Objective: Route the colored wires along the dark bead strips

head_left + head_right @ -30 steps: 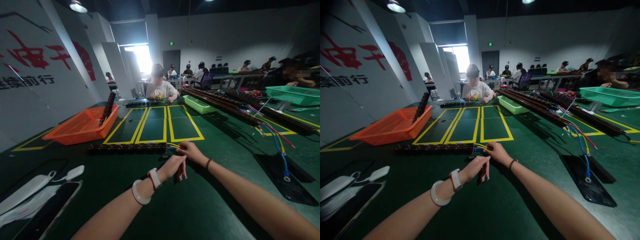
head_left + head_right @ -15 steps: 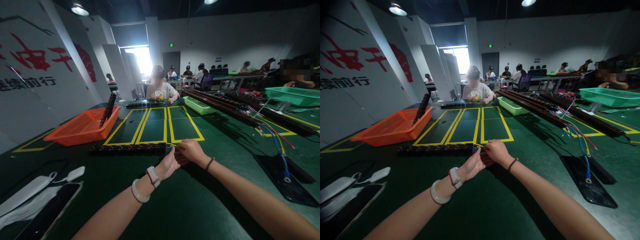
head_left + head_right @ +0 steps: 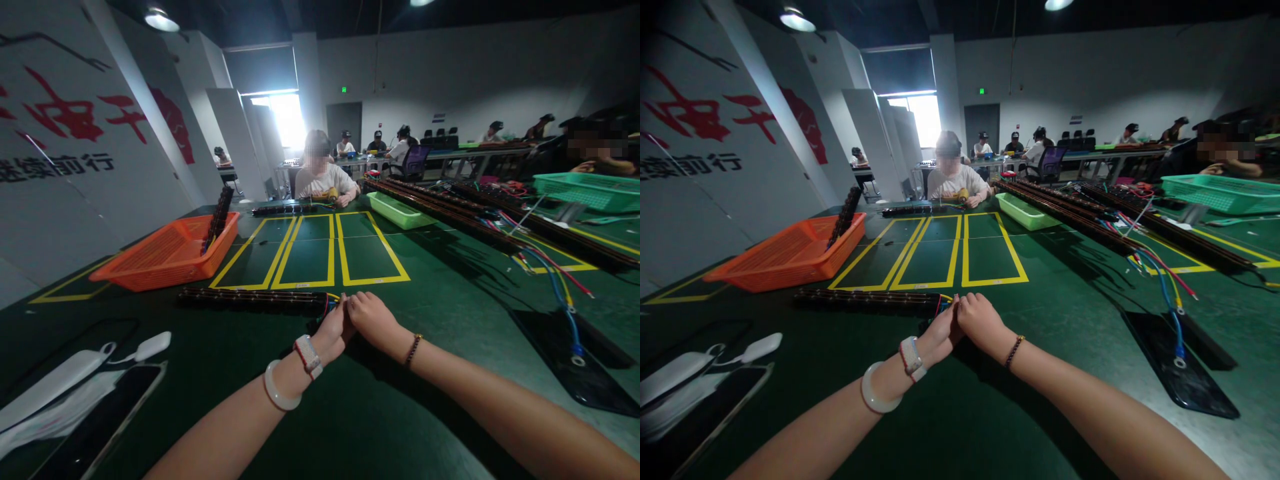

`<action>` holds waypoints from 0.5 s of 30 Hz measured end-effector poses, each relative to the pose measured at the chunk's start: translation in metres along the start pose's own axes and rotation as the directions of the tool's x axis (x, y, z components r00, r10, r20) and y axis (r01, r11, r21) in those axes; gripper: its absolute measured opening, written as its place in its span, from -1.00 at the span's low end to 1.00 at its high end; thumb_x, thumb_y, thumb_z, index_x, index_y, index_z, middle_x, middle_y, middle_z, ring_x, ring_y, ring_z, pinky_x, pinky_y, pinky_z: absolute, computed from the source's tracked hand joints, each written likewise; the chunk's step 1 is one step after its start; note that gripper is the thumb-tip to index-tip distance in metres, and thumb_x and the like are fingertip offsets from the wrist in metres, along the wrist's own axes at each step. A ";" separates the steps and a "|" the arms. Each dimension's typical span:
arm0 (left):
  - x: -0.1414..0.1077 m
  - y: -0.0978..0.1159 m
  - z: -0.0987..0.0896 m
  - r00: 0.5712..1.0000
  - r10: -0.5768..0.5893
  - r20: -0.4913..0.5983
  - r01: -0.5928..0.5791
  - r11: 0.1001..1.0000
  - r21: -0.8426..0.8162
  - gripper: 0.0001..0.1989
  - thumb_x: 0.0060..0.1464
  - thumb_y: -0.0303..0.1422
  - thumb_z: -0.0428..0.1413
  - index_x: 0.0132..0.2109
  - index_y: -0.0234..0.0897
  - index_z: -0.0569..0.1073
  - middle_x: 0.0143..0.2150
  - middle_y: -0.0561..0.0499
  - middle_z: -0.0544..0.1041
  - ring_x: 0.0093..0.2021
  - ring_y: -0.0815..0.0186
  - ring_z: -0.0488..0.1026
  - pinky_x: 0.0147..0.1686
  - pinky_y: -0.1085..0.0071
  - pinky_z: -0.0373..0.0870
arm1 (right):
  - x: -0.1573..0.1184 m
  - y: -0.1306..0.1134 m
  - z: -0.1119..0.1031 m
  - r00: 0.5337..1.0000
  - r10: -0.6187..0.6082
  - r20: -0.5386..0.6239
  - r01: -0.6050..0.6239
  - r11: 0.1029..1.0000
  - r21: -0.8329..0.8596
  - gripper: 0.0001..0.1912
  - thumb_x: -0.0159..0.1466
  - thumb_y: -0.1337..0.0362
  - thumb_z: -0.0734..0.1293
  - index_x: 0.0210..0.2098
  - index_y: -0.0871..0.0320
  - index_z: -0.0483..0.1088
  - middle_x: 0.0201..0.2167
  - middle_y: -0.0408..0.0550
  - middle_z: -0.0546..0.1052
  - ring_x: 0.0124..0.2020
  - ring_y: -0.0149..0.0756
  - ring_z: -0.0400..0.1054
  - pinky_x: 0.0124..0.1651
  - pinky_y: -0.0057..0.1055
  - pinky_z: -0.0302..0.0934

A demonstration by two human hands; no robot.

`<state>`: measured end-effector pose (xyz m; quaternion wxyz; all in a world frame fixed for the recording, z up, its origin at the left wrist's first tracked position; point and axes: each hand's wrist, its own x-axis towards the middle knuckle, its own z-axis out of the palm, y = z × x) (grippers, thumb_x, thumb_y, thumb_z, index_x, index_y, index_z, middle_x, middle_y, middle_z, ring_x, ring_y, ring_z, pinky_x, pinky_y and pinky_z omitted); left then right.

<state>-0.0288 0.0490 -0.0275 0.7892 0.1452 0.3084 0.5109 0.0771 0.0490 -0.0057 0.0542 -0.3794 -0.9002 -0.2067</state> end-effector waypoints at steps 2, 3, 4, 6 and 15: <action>0.001 0.000 0.000 1.000 -0.005 -0.017 0.004 1.000 -0.015 -0.85 0.16 -0.37 0.03 -0.37 -0.34 0.35 -0.43 0.06 0.42 -0.39 0.45 0.38 -0.25 0.51 0.34 | -0.001 -0.003 -0.002 1.000 -0.015 -0.021 0.015 0.999 -0.032 -0.78 0.20 0.51 0.22 -0.18 0.41 0.41 -0.35 0.12 0.44 -0.32 -0.17 0.27 -0.30 -0.30 0.17; 0.002 0.000 0.000 1.000 -0.005 -0.017 0.005 1.000 -0.016 -0.84 0.16 -0.39 0.02 -0.39 -0.34 0.34 -0.45 0.07 0.41 -0.41 0.46 0.37 -0.26 0.52 0.34 | -0.002 -0.003 -0.003 0.999 -0.018 -0.032 0.017 0.999 -0.034 -0.78 0.20 0.50 0.22 -0.18 0.41 0.41 -0.33 0.12 0.44 -0.32 -0.17 0.27 -0.28 -0.30 0.16; 0.002 0.000 0.000 1.000 -0.005 -0.015 0.005 1.000 -0.018 -0.83 0.17 -0.40 0.02 -0.40 -0.33 0.33 -0.46 0.07 0.40 -0.42 0.46 0.36 -0.27 0.52 0.34 | -0.003 -0.002 -0.004 0.999 -0.017 -0.042 0.016 0.999 -0.028 -0.78 0.20 0.49 0.23 -0.17 0.40 0.41 -0.32 0.11 0.44 -0.32 -0.18 0.26 -0.28 -0.30 0.15; 0.003 0.000 0.001 1.000 -0.004 -0.003 0.004 1.000 -0.019 -0.82 0.16 -0.41 0.02 -0.42 -0.33 0.32 -0.47 0.06 0.39 -0.42 0.44 0.36 -0.29 0.51 0.35 | -0.006 0.002 -0.006 0.998 -0.015 -0.056 0.014 1.000 -0.006 -0.80 0.21 0.46 0.24 -0.19 0.36 0.41 -0.32 0.08 0.43 -0.32 -0.19 0.25 -0.28 -0.30 0.13; 0.002 0.001 0.004 0.999 0.004 0.044 -0.004 1.000 0.019 -0.73 0.22 -0.36 -0.07 -0.42 -0.37 0.36 -0.42 -0.03 0.44 -0.37 0.39 0.40 -0.25 0.43 0.37 | -0.012 0.012 -0.005 0.985 0.172 -0.021 -0.168 0.978 0.128 -0.81 0.31 0.25 0.20 -0.26 0.24 0.37 -0.34 0.02 0.43 -0.31 -0.21 0.29 -0.27 -0.34 0.09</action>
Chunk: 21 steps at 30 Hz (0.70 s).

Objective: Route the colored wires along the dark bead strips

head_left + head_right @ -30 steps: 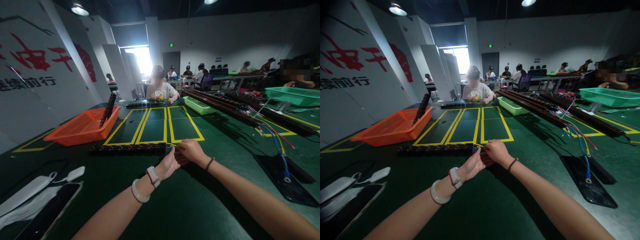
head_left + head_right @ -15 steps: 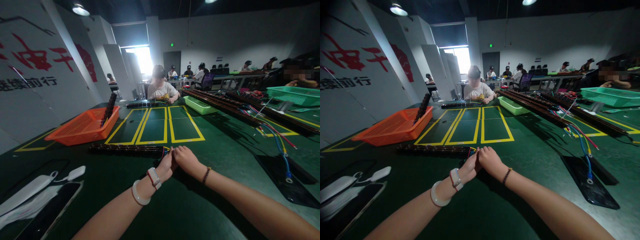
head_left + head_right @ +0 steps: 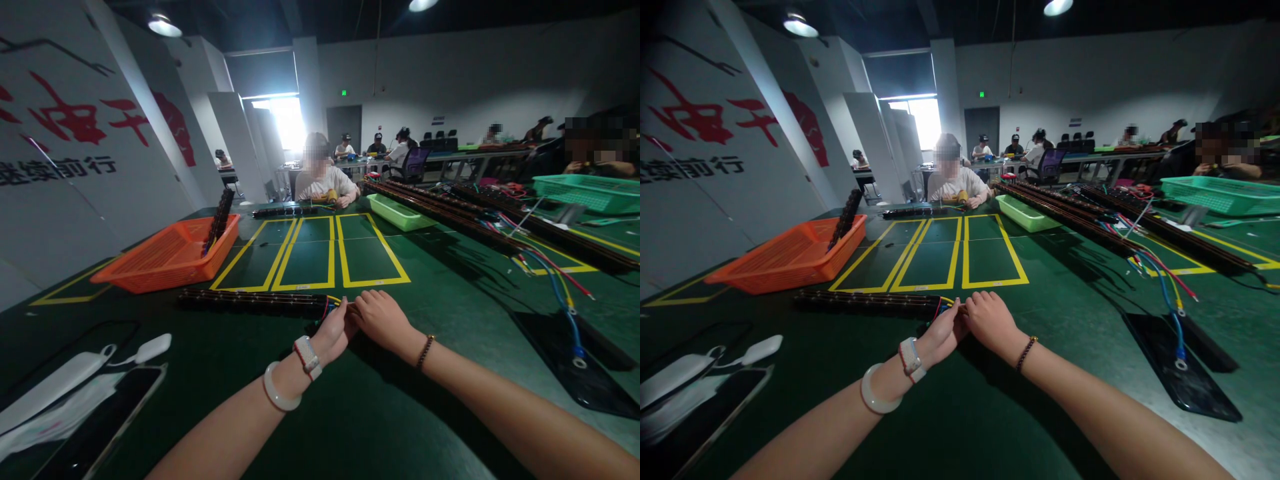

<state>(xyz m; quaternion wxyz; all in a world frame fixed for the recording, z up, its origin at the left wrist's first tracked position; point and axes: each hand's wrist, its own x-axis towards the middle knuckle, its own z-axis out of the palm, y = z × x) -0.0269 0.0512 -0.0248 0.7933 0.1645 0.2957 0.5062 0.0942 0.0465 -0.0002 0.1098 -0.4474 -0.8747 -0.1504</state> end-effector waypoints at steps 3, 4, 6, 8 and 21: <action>-0.001 0.000 -0.001 1.000 -0.008 0.021 0.007 0.999 0.044 -0.73 0.22 -0.33 -0.07 -0.37 -0.38 0.39 -0.36 -0.09 0.47 -0.31 0.34 0.43 -0.19 0.38 0.37 | 0.002 0.004 -0.001 0.993 0.045 0.105 -0.056 0.993 0.102 -0.81 0.32 0.24 0.20 -0.26 0.22 0.38 -0.32 0.01 0.45 -0.30 -0.26 0.33 -0.25 -0.39 0.12; -0.002 0.001 -0.001 1.000 -0.015 0.026 0.013 0.998 0.060 -0.72 0.22 -0.32 -0.08 -0.36 -0.39 0.39 -0.35 -0.10 0.48 -0.29 0.33 0.43 -0.16 0.36 0.36 | 0.003 0.006 -0.001 0.989 0.053 0.136 -0.073 0.986 0.149 -0.81 0.32 0.23 0.20 -0.27 0.21 0.38 -0.32 0.00 0.46 -0.30 -0.28 0.34 -0.26 -0.41 0.12; -0.003 0.001 -0.002 0.999 -0.012 0.037 0.008 0.996 0.092 -0.70 0.23 -0.29 -0.09 -0.34 -0.39 0.40 -0.32 -0.13 0.48 -0.25 0.31 0.44 -0.12 0.33 0.35 | 0.006 0.013 -0.002 0.980 0.070 0.187 -0.116 0.962 0.248 -0.81 0.32 0.22 0.22 -0.30 0.20 0.38 -0.34 -0.02 0.47 -0.33 -0.31 0.36 -0.32 -0.46 0.12; -0.004 0.002 -0.002 0.998 -0.009 0.056 0.003 0.993 0.118 -0.69 0.23 -0.26 -0.10 -0.32 -0.39 0.40 -0.28 -0.16 0.49 -0.21 0.29 0.44 -0.07 0.31 0.33 | 0.009 0.022 0.000 0.969 0.087 0.231 -0.169 0.916 0.363 -0.81 0.30 0.21 0.23 -0.34 0.19 0.39 -0.37 -0.05 0.48 -0.38 -0.33 0.36 -0.38 -0.48 0.10; -0.007 0.001 -0.001 0.997 0.015 0.071 -0.031 0.970 0.239 -0.72 0.25 -0.34 -0.15 -0.27 -0.43 0.37 -0.24 -0.23 0.51 -0.16 0.23 0.48 0.01 0.24 0.28 | 0.015 0.067 0.025 0.949 0.189 0.252 -0.315 0.628 0.712 -0.89 0.22 0.32 0.29 -0.29 0.21 0.44 -0.36 -0.06 0.53 -0.37 -0.35 0.39 -0.36 -0.50 0.19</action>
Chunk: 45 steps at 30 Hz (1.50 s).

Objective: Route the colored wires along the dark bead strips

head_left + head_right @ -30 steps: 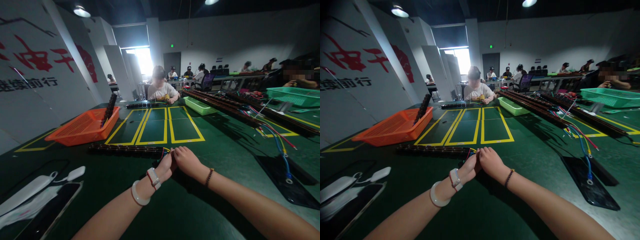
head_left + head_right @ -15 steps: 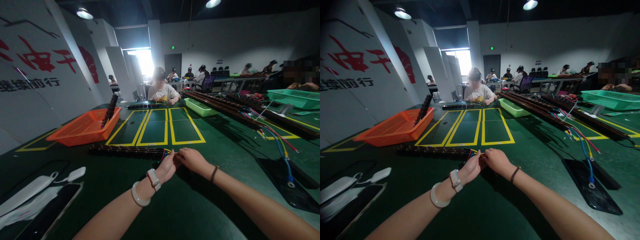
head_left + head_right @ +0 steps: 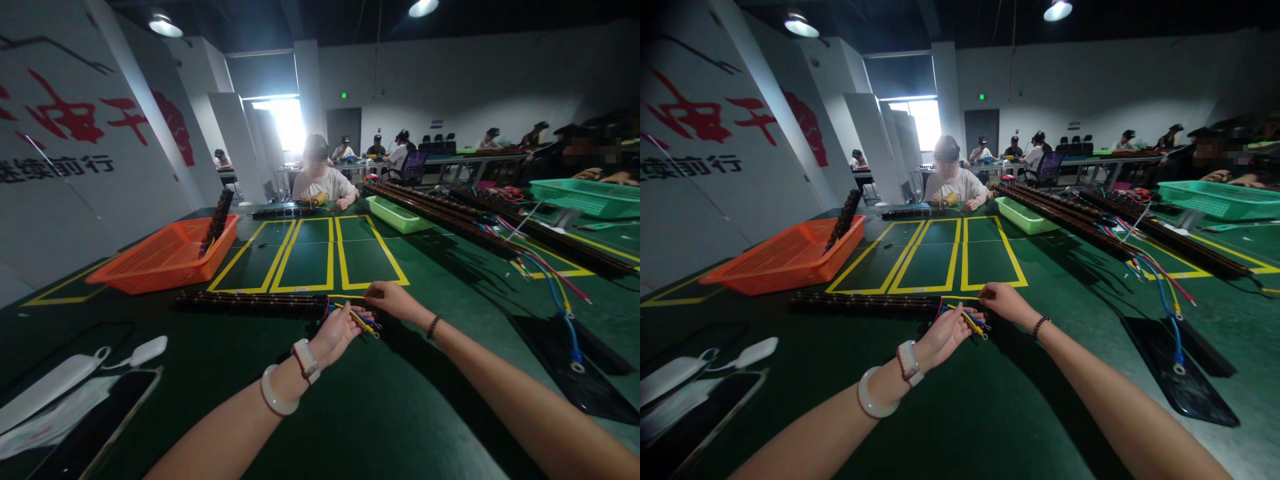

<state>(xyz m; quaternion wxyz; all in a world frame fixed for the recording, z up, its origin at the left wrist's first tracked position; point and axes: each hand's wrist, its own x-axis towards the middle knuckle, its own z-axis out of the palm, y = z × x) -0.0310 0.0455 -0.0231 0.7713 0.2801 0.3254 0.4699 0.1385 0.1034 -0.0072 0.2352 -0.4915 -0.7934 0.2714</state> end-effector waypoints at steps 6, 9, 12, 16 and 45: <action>0.002 0.000 -0.003 0.999 -0.026 0.029 0.026 1.000 -0.010 -0.70 0.24 -0.33 -0.14 -0.28 -0.45 0.39 -0.23 -0.28 0.52 -0.15 0.19 0.49 0.00 0.24 0.28 | -0.003 -0.002 0.009 0.978 -0.176 -0.109 0.134 0.940 -0.313 -0.82 0.30 0.36 0.22 -0.25 0.18 0.47 -0.29 -0.02 0.52 -0.24 -0.31 0.38 -0.21 -0.47 0.18; 0.004 -0.001 -0.006 0.999 -0.022 0.047 0.023 0.999 -0.031 -0.73 0.22 -0.36 -0.10 -0.28 -0.47 0.40 -0.21 -0.29 0.51 -0.15 0.20 0.48 -0.01 0.26 0.29 | -0.006 -0.005 0.009 0.978 -0.201 -0.057 0.162 0.901 -0.402 -0.78 0.32 0.35 0.19 -0.21 0.19 0.47 -0.28 0.02 0.50 -0.21 -0.30 0.36 -0.17 -0.44 0.17; 0.004 -0.002 -0.007 1.000 -0.011 0.025 0.012 0.999 -0.039 -0.76 0.22 -0.38 -0.09 -0.29 -0.45 0.40 -0.25 -0.24 0.51 -0.21 0.25 0.49 -0.07 0.30 0.33 | -0.009 -0.014 0.005 0.974 -0.222 -0.048 0.188 0.906 -0.378 -0.79 0.31 0.30 0.21 -0.16 0.20 0.45 -0.23 0.02 0.48 -0.20 -0.31 0.35 -0.16 -0.43 0.17; 0.004 -0.003 -0.005 1.000 -0.009 -0.005 0.009 0.999 -0.050 -0.84 0.18 -0.43 -0.04 -0.24 -0.38 0.42 -0.28 -0.14 0.52 -0.28 0.29 0.47 -0.15 0.32 0.36 | -0.016 -0.044 -0.004 0.977 -0.177 -0.118 0.128 0.932 -0.338 -0.76 0.31 0.16 0.21 -0.24 0.19 0.40 -0.28 -0.03 0.47 -0.28 -0.33 0.35 -0.28 -0.47 0.17; 0.001 -0.002 -0.002 0.999 -0.008 0.038 0.010 0.999 -0.048 -0.80 0.17 -0.33 0.01 -0.24 -0.40 0.42 -0.33 -0.13 0.52 -0.28 0.28 0.48 -0.10 0.27 0.34 | -0.025 -0.064 0.001 0.999 0.047 -0.003 -0.036 0.730 -0.683 -0.73 0.33 0.23 0.17 -0.35 0.24 0.41 -0.42 0.07 0.49 -0.39 -0.20 0.43 -0.38 -0.41 0.23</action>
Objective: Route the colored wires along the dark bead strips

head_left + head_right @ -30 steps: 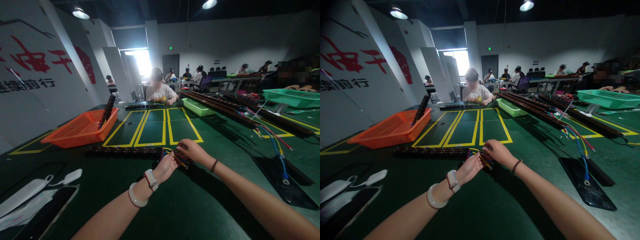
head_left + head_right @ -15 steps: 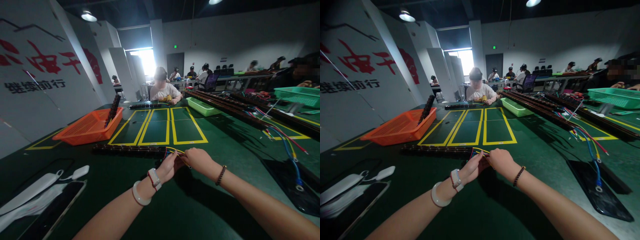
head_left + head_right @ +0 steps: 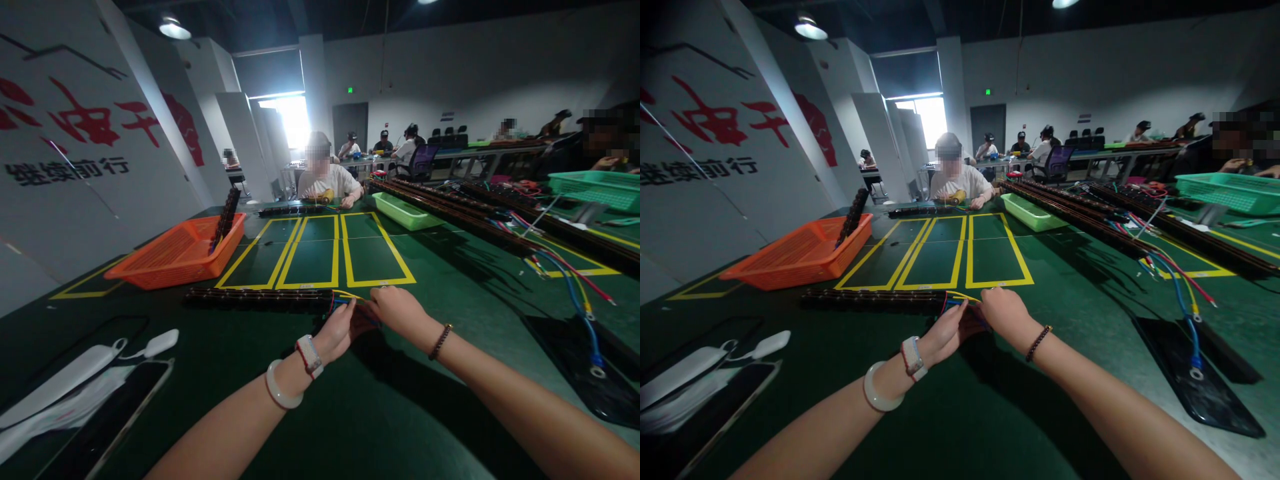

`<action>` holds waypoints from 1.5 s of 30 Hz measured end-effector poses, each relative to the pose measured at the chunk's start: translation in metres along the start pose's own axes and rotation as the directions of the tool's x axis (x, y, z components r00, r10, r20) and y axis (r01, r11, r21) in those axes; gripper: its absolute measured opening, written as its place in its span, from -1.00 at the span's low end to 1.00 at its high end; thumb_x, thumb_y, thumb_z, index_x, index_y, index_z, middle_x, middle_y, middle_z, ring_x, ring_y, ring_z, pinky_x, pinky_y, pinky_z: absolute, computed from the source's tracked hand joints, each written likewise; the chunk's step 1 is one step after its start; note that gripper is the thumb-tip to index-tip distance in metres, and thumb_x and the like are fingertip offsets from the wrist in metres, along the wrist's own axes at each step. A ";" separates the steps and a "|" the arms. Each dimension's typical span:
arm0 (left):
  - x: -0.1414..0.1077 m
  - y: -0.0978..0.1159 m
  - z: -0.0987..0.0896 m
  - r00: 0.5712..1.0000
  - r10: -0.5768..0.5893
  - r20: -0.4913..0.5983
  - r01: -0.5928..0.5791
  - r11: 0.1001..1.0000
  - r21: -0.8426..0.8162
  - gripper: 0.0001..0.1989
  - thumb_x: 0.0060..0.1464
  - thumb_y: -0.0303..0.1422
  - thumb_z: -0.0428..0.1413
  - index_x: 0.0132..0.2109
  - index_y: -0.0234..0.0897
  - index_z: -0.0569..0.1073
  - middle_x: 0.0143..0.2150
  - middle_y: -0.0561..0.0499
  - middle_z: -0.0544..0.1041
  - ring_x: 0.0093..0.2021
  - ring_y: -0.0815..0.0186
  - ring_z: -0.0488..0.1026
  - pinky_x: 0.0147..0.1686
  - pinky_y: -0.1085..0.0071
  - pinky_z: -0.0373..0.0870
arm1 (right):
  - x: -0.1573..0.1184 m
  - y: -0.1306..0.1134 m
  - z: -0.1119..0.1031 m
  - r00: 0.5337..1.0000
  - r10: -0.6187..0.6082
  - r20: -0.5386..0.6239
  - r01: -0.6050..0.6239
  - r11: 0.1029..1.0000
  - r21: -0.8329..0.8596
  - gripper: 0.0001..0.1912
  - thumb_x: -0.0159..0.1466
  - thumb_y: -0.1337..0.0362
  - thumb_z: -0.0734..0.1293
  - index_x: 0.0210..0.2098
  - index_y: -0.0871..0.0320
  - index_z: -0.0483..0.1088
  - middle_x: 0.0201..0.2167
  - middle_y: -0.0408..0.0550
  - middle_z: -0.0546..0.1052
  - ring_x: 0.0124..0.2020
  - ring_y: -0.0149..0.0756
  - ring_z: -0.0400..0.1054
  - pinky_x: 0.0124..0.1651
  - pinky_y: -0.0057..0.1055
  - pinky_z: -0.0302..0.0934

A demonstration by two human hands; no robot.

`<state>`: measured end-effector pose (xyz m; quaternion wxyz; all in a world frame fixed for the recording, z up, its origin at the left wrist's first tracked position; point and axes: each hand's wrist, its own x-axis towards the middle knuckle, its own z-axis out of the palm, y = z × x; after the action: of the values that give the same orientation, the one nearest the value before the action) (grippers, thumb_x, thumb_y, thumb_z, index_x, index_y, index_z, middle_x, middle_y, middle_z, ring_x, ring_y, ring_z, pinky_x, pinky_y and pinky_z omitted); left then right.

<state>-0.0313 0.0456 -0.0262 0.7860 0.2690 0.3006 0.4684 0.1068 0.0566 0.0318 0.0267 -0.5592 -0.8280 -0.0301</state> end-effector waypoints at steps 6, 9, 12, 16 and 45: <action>0.002 0.000 -0.005 0.999 -0.017 -0.034 0.019 0.997 0.078 -0.75 0.22 -0.31 -0.07 -0.33 -0.39 0.37 -0.52 -0.05 0.44 -0.52 0.37 0.41 -0.41 0.43 0.33 | 0.006 0.004 0.014 0.999 0.020 0.049 -0.023 0.998 0.066 -0.76 0.32 0.25 0.18 -0.32 0.22 0.43 -0.41 0.05 0.50 -0.38 -0.21 0.43 -0.40 -0.43 0.19; 0.003 0.000 -0.008 0.999 -0.034 -0.021 0.035 0.996 0.076 -0.74 0.22 -0.27 -0.09 -0.33 -0.37 0.35 -0.58 -0.01 0.40 -0.59 0.38 0.36 -0.50 0.46 0.28 | 0.006 0.004 0.017 0.994 0.024 0.102 -0.030 0.997 0.064 -0.74 0.32 0.25 0.16 -0.31 0.21 0.44 -0.40 0.05 0.51 -0.37 -0.22 0.43 -0.38 -0.43 0.19; 0.002 0.000 -0.007 1.000 -0.024 -0.007 0.024 0.996 0.085 -0.74 0.21 -0.28 -0.07 -0.33 -0.38 0.36 -0.56 -0.02 0.41 -0.56 0.38 0.37 -0.48 0.45 0.28 | 0.004 0.003 0.010 0.996 0.027 0.090 -0.031 0.999 0.044 -0.67 0.34 0.17 0.14 -0.34 0.21 0.44 -0.40 0.06 0.51 -0.38 -0.20 0.43 -0.37 -0.41 0.20; 0.003 0.000 -0.005 0.999 -0.022 -0.024 0.024 0.997 0.067 -0.79 0.19 -0.38 -0.04 -0.36 -0.39 0.39 -0.50 -0.04 0.45 -0.53 0.37 0.39 -0.45 0.45 0.30 | -0.005 -0.005 -0.010 0.999 -0.004 -0.042 0.005 0.999 0.037 -0.62 0.36 0.10 0.09 -0.33 0.19 0.41 -0.37 0.06 0.50 -0.33 -0.18 0.43 -0.35 -0.40 0.20; -0.009 -0.003 0.003 0.983 -0.075 0.170 -0.048 0.781 0.622 -0.26 0.04 0.19 -0.25 -0.55 -0.43 0.39 -0.65 -0.15 0.45 -0.69 0.34 0.38 -0.77 0.53 0.13 | -0.003 -0.003 0.005 0.985 -0.148 0.088 0.140 0.986 0.089 -0.73 0.25 0.49 0.14 -0.28 0.28 0.47 -0.31 0.10 0.51 -0.29 -0.23 0.42 -0.24 -0.44 0.25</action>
<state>-0.0305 0.0360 -0.0244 0.6805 0.5541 0.3659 0.3099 0.1049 0.0531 0.0269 0.0083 -0.4971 -0.8672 0.0285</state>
